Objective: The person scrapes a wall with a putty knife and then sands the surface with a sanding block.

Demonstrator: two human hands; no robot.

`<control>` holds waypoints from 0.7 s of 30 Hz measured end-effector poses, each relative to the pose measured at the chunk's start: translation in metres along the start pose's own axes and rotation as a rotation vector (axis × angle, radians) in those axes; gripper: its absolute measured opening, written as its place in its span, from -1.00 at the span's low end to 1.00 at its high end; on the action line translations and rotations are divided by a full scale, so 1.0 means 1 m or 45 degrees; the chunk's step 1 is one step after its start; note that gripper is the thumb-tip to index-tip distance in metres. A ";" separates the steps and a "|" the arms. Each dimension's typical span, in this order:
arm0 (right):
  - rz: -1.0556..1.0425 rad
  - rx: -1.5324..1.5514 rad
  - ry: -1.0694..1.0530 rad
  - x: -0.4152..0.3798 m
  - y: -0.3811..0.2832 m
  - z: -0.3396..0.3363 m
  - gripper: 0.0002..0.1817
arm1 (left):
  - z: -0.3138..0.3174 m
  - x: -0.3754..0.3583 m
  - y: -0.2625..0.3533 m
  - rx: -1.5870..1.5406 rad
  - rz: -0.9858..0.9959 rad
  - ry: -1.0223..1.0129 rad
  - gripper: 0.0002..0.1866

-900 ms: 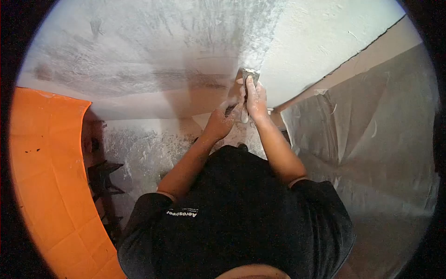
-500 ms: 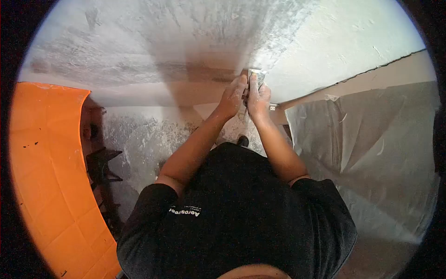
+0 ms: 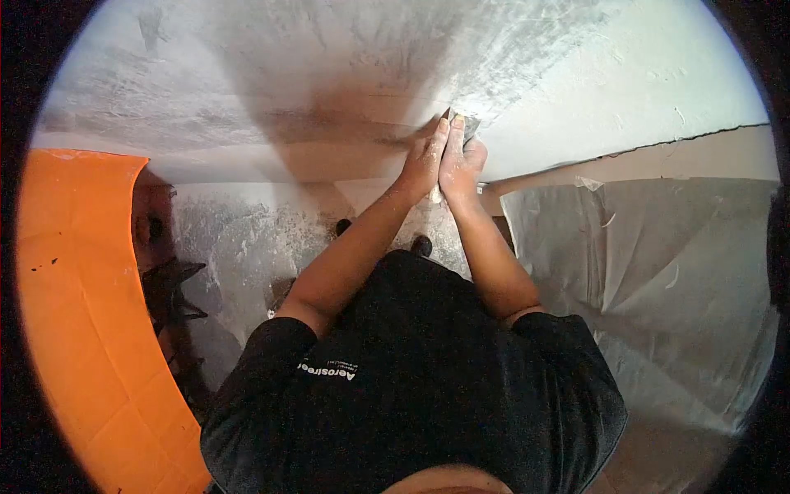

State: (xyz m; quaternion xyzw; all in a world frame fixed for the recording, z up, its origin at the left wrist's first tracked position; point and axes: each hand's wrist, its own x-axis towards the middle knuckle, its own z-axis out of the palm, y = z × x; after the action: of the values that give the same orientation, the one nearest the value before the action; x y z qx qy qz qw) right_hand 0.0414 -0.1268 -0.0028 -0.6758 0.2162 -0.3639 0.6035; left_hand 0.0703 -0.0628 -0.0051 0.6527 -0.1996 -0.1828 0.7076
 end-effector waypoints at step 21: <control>0.117 -0.118 -0.022 0.002 0.011 -0.003 -0.55 | 0.002 0.006 -0.012 -0.021 -0.101 0.023 -0.50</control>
State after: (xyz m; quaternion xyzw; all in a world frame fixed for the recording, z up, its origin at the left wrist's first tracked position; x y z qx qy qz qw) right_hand 0.0422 -0.1321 -0.0125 -0.6955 0.2584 -0.3194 0.5895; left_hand 0.0744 -0.0684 -0.0166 0.6558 -0.1657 -0.2063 0.7071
